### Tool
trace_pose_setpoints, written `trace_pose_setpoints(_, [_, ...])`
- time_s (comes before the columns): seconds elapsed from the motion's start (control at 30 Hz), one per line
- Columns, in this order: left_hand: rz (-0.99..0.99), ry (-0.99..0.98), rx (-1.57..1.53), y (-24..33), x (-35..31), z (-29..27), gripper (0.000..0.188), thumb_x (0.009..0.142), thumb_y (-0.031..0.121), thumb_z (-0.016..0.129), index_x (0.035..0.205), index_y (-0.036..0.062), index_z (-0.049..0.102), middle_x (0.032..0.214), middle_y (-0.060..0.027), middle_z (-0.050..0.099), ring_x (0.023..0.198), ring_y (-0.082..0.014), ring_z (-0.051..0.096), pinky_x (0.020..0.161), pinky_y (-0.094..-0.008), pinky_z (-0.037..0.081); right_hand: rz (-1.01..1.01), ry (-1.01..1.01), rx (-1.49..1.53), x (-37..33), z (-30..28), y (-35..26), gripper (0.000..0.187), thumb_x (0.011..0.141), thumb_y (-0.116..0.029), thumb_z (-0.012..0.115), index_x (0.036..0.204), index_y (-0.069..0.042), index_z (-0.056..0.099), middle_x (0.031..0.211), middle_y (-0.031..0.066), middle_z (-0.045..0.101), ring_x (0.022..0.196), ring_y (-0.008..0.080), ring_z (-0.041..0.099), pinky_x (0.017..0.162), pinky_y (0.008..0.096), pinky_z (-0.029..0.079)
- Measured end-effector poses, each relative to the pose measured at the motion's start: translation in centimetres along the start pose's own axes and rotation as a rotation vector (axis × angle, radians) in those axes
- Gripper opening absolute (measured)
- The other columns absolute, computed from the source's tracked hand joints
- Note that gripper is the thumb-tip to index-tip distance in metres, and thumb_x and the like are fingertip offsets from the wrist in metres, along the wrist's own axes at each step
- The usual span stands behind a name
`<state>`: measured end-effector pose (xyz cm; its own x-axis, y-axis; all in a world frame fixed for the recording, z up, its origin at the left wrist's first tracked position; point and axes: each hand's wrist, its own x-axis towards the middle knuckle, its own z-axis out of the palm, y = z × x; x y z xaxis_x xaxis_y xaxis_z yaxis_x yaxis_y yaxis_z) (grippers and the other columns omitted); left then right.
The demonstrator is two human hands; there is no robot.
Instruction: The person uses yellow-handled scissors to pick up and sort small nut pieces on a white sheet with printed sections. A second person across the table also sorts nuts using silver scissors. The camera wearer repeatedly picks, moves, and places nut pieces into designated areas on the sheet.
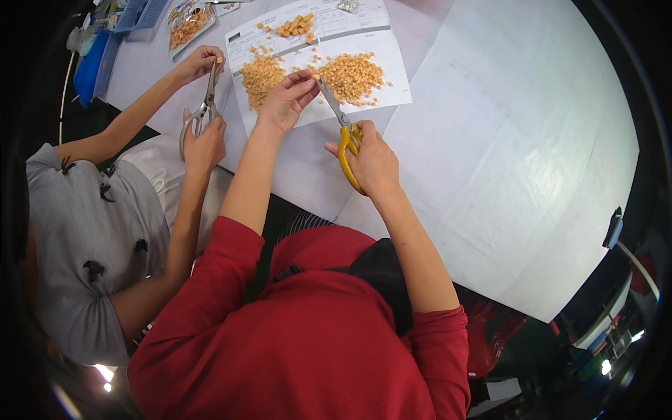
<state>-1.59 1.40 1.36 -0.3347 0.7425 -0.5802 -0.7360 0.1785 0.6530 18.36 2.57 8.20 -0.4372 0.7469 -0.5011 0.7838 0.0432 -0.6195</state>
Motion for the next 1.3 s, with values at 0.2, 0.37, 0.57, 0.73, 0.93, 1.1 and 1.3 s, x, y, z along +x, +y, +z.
trace_pose_setpoints(0.2, [-0.046,0.028,-0.036,-0.5,-0.9,-0.2,0.021,0.083,-0.002,0.064,0.103,0.0012,0.06,0.102,-0.0079,0.063,0.097,-0.0188,0.062,0.091,-0.03,0.052,-0.021,0.018,-0.055,-0.1,0.2,0.2,0.065,0.076,-0.053,0.069,0.111,-0.002,0.05,0.093,0.0192,0.065,0.085,0.0355,0.064,0.07,0.0434,0.05])
trace_pose_setpoints(0.37, [-0.031,0.055,-0.095,-0.8,-1.0,0.0,0.018,0.082,-0.004,0.064,0.099,0.0004,0.063,0.097,-0.0079,0.064,0.09,-0.0194,0.063,0.087,-0.0307,0.054,-0.009,0.0,-0.044,-0.2,0.1,0.2,0.065,0.076,-0.053,0.069,0.111,-0.001,0.05,0.094,0.0194,0.065,0.086,0.0354,0.064,0.071,0.0436,0.05])
trace_pose_setpoints(0.57, [0.023,0.073,-0.113,-1.7,-0.7,-0.2,0.017,0.082,-0.005,0.063,0.098,0.0022,0.063,0.095,-0.0076,0.065,0.089,-0.019,0.064,0.086,-0.0306,0.054,-0.019,-0.014,-0.023,-0.3,0.4,0.5,0.067,0.077,-0.055,0.068,0.113,-0.002,0.049,0.1,0.0206,0.063,0.09,0.0356,0.063,0.074,0.0439,0.05])
trace_pose_setpoints(0.73, [0.027,0.098,-0.137,-2.1,-0.9,-0.2,0.018,0.081,-0.006,0.063,0.097,0.003,0.062,0.094,-0.0078,0.065,0.088,-0.0183,0.064,0.084,-0.0303,0.054,-0.017,-0.015,-0.065,-0.5,0.3,0.2,0.067,0.077,-0.055,0.068,0.114,-0.002,0.048,0.101,0.0204,0.063,0.09,0.0364,0.063,0.074,0.0444,0.05])
trace_pose_setpoints(0.93, [0.016,0.092,-0.213,-2.6,-1.0,-0.4,0.016,0.082,-0.006,0.063,0.095,0.004,0.062,0.094,-0.0078,0.065,0.089,-0.0188,0.064,0.086,-0.0305,0.053,-0.021,-0.016,-0.078,-0.4,0.7,0.3,0.066,0.077,-0.054,0.068,0.112,-0.002,0.048,0.098,0.0201,0.063,0.089,0.0366,0.063,0.073,0.0451,0.05])
trace_pose_setpoints(1.1, [0.025,0.121,-0.225,-2.6,-1.4,-0.4,0.016,0.082,-0.006,0.063,0.094,0.0046,0.061,0.094,-0.0081,0.065,0.089,-0.0194,0.064,0.088,-0.0312,0.053,-0.022,-0.03,-0.073,-0.4,0.9,0.2,0.066,0.077,-0.055,0.067,0.112,-0.002,0.048,0.096,0.0206,0.063,0.087,0.0372,0.064,0.072,0.0454,0.05])
trace_pose_setpoints(1.3, [0.018,0.177,-0.256,-2.9,-1.4,0.0,0.015,0.082,-0.007,0.062,0.092,0.004,0.06,0.095,-0.0083,0.064,0.091,-0.0201,0.063,0.089,-0.0323,0.053,-0.015,-0.046,-0.074,-0.4,1.1,0.1,0.066,0.078,-0.055,0.066,0.112,-0.002,0.048,0.096,0.0209,0.063,0.087,0.0374,0.064,0.072,0.0452,0.05])
